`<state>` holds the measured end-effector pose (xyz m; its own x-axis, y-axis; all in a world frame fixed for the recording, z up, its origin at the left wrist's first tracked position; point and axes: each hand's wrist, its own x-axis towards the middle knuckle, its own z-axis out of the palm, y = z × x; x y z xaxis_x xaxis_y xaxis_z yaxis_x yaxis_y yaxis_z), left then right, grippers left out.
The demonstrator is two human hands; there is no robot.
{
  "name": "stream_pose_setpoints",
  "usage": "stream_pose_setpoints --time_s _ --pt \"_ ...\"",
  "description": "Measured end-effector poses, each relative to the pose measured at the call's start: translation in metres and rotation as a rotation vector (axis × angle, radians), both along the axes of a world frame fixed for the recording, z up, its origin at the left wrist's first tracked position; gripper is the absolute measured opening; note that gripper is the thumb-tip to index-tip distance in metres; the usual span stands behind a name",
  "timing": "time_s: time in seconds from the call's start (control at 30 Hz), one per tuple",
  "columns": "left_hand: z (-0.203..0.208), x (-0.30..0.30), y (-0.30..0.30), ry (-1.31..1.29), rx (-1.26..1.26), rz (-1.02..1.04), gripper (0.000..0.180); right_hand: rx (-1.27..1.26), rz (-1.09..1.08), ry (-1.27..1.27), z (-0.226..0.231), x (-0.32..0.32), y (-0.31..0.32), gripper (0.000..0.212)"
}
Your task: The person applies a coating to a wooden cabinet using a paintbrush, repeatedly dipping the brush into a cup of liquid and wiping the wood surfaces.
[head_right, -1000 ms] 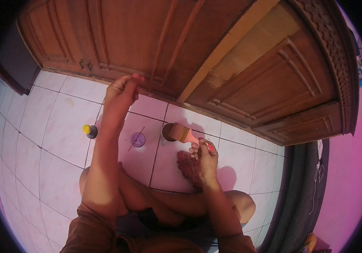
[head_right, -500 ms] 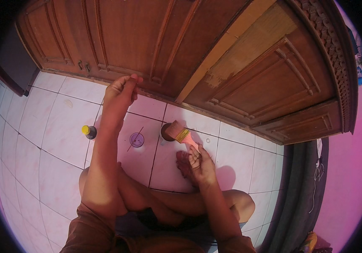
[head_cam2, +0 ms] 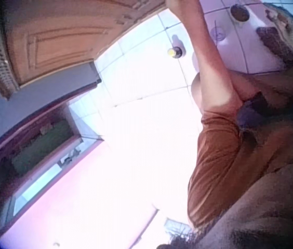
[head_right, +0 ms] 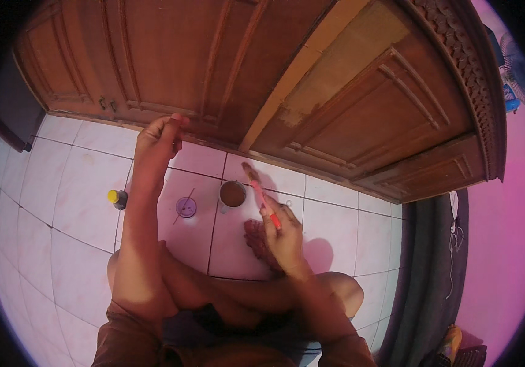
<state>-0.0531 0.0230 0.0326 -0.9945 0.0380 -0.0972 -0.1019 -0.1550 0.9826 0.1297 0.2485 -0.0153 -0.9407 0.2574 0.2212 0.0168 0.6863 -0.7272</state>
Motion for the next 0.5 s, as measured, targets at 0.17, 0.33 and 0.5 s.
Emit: stream_pose_setpoints --time_s 0.17,0.33,0.5 --pt "0.002 0.0 0.001 0.006 -0.003 -0.008 0.03 0.291 0.066 0.053 0.015 -0.033 0.03 0.035" --pt "0.003 0.0 0.003 0.01 0.017 -0.009 0.029 0.483 0.095 0.081 0.019 -0.067 0.054 0.032" --pt "0.002 0.001 0.005 0.006 -0.014 -0.016 0.03 0.509 0.074 0.046 0.04 -0.085 0.057 0.034"
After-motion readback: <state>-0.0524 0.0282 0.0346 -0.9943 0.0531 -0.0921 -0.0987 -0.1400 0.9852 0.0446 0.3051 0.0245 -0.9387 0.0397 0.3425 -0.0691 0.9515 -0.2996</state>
